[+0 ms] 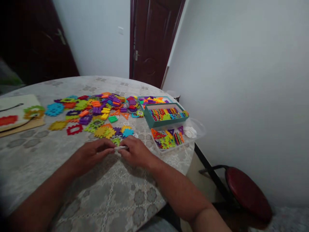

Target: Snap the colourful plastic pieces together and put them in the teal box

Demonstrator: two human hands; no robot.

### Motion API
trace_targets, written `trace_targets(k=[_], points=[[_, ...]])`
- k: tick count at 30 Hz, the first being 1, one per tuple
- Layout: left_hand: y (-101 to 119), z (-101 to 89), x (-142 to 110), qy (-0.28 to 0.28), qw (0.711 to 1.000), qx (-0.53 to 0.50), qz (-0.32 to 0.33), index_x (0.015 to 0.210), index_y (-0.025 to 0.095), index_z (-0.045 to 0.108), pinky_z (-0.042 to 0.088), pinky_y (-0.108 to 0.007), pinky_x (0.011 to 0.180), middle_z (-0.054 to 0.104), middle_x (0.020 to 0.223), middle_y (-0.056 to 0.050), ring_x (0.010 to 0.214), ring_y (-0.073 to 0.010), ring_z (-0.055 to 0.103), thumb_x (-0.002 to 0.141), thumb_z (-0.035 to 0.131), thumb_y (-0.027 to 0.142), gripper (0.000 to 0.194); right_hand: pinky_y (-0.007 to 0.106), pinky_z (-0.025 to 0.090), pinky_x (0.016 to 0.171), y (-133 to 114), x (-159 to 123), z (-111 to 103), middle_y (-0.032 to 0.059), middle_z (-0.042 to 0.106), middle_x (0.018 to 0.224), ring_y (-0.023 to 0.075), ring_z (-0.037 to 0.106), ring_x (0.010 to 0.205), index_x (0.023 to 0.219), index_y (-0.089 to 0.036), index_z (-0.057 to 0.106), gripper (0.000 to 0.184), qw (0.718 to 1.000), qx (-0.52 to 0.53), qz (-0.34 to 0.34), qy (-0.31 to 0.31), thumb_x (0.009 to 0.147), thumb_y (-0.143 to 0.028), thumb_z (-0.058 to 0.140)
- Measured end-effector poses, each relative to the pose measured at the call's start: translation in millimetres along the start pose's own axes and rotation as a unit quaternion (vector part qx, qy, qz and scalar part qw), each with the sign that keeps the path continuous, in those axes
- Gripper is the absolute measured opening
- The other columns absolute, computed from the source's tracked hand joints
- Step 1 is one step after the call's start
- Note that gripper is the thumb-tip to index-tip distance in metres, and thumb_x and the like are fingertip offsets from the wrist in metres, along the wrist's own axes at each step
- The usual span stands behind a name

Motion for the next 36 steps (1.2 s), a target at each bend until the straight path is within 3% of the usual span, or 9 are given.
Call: trace_targets(k=[5,9,13,17,19,22,27,31,36], points=[[-10.3,-8.7,2.1,0.088,0.994,0.065,-0.011,0.097,0.03,0.073,0.059,-0.037,0.084,0.081,0.097,-0.004,0.088,-0.0264,0.075,0.092,0.057,0.053,0.028,0.029,0.045,0.082,9.9,-14.5,-82.8,0.0022,0.067,0.094,0.0185,0.061,0.087,0.097,-0.024,0.066,0.01,0.982,-0.094,0.068,0.15,0.1,-0.033,0.063],[-17.9,-10.3,2.7,0.13,0.985,0.113,-0.018,0.098,0.028,0.07,0.059,-0.037,0.087,0.079,0.098,-0.004,0.087,-0.0258,0.074,0.094,0.055,0.05,0.027,0.033,0.046,0.086,55.4,-47.2,-168.7,0.0077,0.071,0.096,0.0223,0.062,0.088,0.097,-0.02,0.068,0.02,0.918,-0.246,0.164,0.264,0.099,-0.037,0.056],[-19.5,-8.5,0.8,0.153,0.978,0.142,-0.022,0.103,0.026,0.069,0.057,-0.038,0.092,0.078,0.103,-0.006,0.093,-0.0254,0.073,0.096,0.052,0.044,0.026,0.038,0.047,0.088,118.1,-92.5,-231.9,0.017,0.072,0.103,0.0287,0.063,0.096,0.104,-0.015,0.073,0.028,0.822,-0.411,0.287,0.269,0.095,-0.033,0.053],[-23.3,-12.9,-0.9,0.185,0.966,0.168,-0.062,0.108,0.022,0.068,0.056,-0.04,0.096,0.077,0.11,-0.01,0.1,-0.0262,0.071,0.095,0.052,0.034,0.024,0.047,0.049,0.089,159.7,-117.8,-253.7,0.0214,0.071,0.106,0.035,0.064,0.102,0.114,-0.013,0.074,0.036,0.777,-0.468,0.337,0.254,0.092,-0.033,0.054],[-25.8,-16.1,-1.5,0.2,0.962,0.173,-0.073,0.109,0.021,0.068,0.056,-0.041,0.096,0.076,0.11,-0.01,0.1,-0.0258,0.071,0.094,0.053,0.029,0.023,0.051,0.048,0.096,153.2,-113.4,-245.3,0.0222,0.071,0.11,0.0372,0.063,0.111,0.116,-0.013,0.073,0.037,0.793,-0.463,0.279,0.281,0.092,-0.033,0.054],[-28.4,-15.3,-1.8,0.194,0.963,0.172,-0.07,0.11,0.021,0.068,0.056,-0.041,0.093,0.075,0.109,-0.011,0.1,-0.0254,0.07,0.096,0.054,0.028,0.021,0.049,0.05,0.1,106.8,-89.8,-205.4,0.019,0.072,0.11,0.0338,0.065,0.109,0.112,-0.017,0.072,0.03,0.863,-0.385,0.164,0.282,0.095,-0.033,0.054],[-30.4,2.5,-1.6,0.114,0.97,0.211,-0.022,0.122,0.021,0.066,0.052,-0.045,0.105,0.072,0.123,-0.012,0.116,-0.0282,0.065,0.099,0.063,0.039,0.029,0.041,0.056,0.095,5.2,-28.0,-91.7,0.0117,0.072,0.113,0.0251,0.069,0.102,0.115,-0.022,0.069,0.02,0.981,-0.18,0.011,0.065,0.104,-0.029,0.054],[-28.8,14.8,-2.1,0.068,0.966,0.251,-0.004,0.126,0.02,0.066,0.048,-0.047,0.11,0.069,0.126,-0.014,0.122,-0.0319,0.061,0.096,0.07,0.044,0.039,0.04,0.054,0.103,-18.6,19.3,-25.3,0.0166,0.063,0.139,0.0269,0.065,0.123,0.134,-0.019,0.061,0.032,0.972,-0.225,0.059,-0.028,0.103,-0.023,0.054],[-28.1,17.9,-2.1,0.049,0.966,0.254,-0.028,0.122,0.019,0.066,0.048,-0.048,0.107,0.068,0.122,-0.015,0.118,-0.0333,0.06,0.093,0.075,0.043,0.039,0.038,0.053,0.096,6.0,47.6,3.8,0.0206,0.063,0.133,0.03,0.069,0.116,0.143,-0.014,0.055,0.041,0.929,-0.286,0.227,-0.066,0.103,-0.026,0.056]])
Point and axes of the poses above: each hand's wrist, its own x-axis towards the middle knuckle, its own z-axis out of the palm, y = z × x, the point moved 3 cm from there along x, towards the middle knuckle
